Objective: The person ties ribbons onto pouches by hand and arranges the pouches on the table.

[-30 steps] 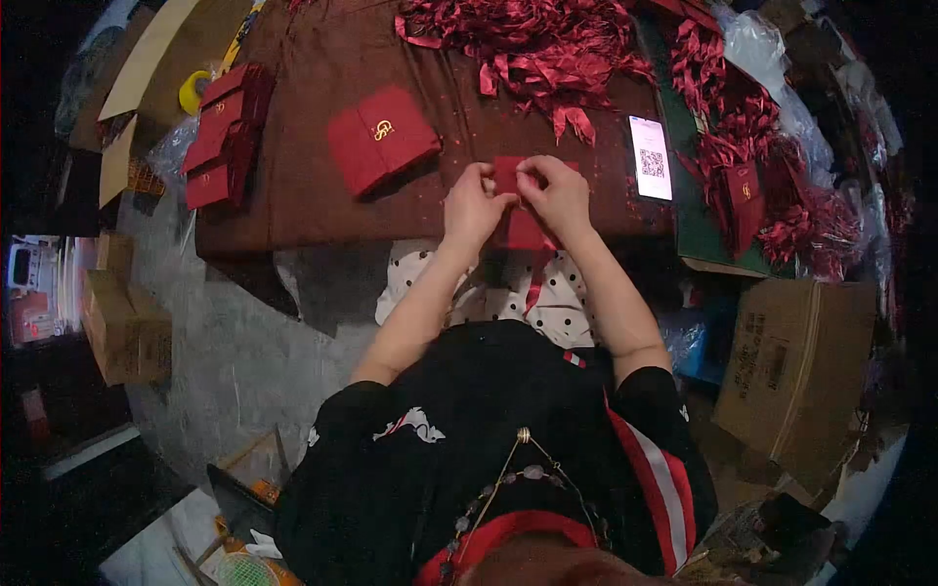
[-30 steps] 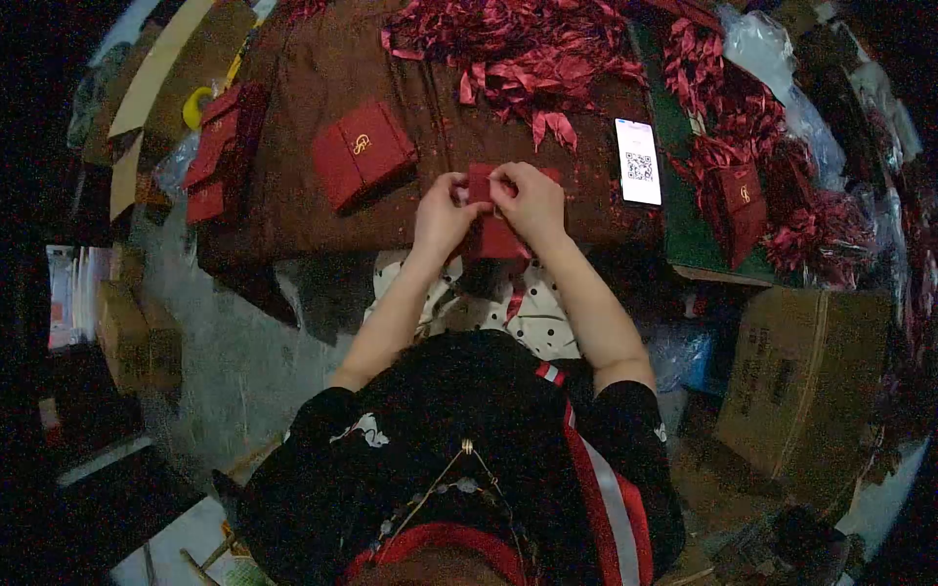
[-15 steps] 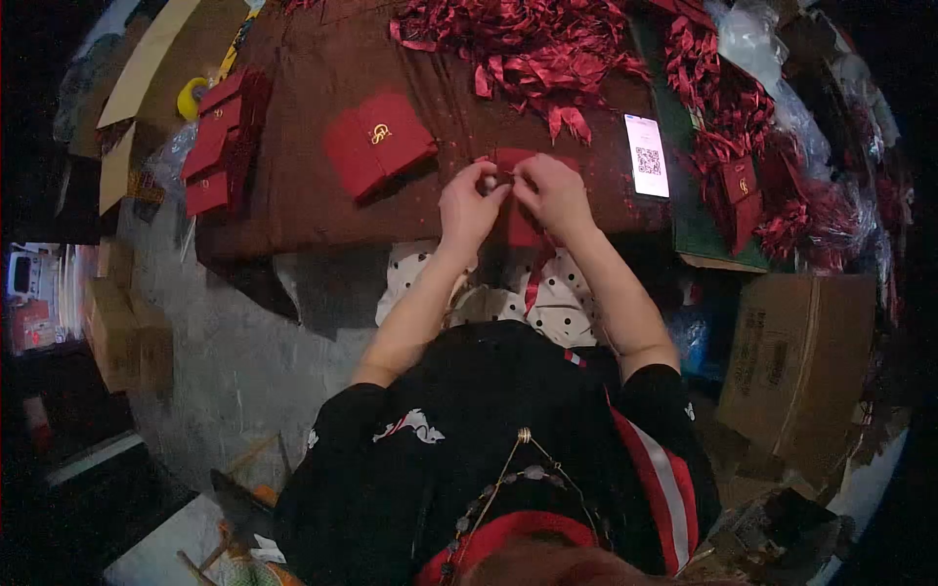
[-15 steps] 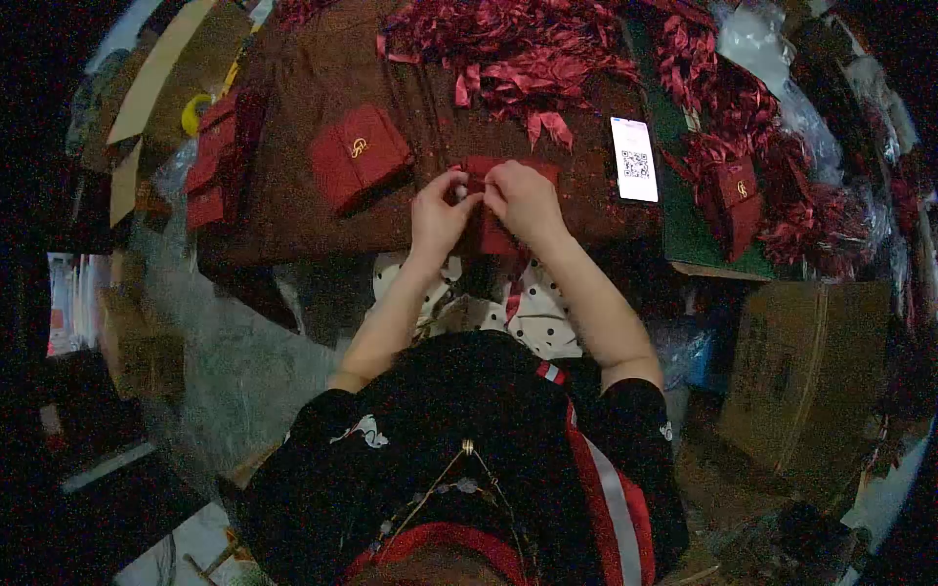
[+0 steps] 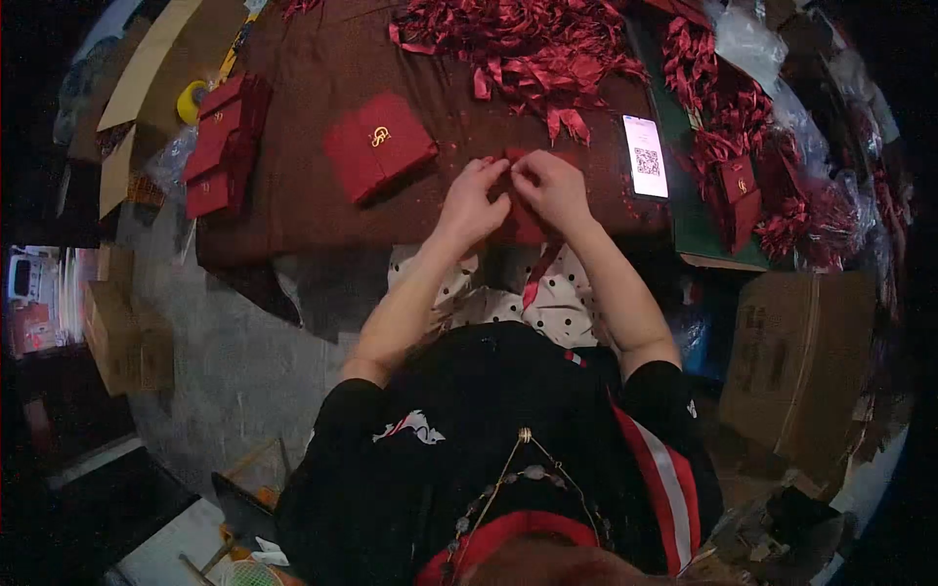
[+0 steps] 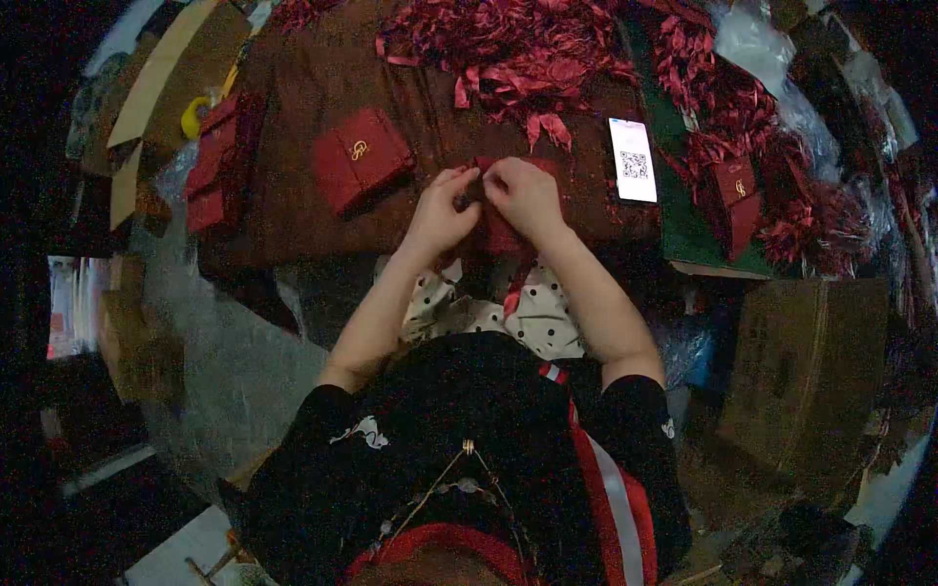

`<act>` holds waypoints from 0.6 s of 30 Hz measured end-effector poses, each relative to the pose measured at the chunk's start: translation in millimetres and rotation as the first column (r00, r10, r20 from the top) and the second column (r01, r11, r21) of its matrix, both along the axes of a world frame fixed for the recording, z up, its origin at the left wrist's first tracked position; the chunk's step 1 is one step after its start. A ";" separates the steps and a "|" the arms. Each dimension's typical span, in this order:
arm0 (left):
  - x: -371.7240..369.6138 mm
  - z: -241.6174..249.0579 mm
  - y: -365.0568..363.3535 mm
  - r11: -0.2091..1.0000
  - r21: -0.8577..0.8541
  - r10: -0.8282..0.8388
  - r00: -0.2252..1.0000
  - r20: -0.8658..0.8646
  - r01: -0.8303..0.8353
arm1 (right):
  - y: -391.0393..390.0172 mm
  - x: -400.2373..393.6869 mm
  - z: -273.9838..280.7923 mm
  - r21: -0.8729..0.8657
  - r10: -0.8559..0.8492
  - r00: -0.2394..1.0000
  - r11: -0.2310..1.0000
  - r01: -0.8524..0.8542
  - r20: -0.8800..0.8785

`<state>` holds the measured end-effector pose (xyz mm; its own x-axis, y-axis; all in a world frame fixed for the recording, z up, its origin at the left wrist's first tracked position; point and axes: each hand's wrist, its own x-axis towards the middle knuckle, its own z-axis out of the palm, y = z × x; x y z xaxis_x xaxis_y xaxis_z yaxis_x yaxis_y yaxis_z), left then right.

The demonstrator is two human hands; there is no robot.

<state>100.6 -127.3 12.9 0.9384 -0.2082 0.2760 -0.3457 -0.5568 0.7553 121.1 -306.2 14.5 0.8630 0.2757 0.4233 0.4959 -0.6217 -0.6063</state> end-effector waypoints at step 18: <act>78.8 45.2 29.1 0.783 0.615 0.062 0.996 0.066 -0.089 | -24.5 44.8 -34.2 -0.049 -0.138 0.980 0.990 0.132 -0.147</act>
<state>179.4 -98.2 58.1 0.9493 -0.2760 0.1507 -0.3050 -0.9246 0.2283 165.9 -330.7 -19.7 0.9461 0.1665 0.2778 0.3117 -0.7012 -0.6413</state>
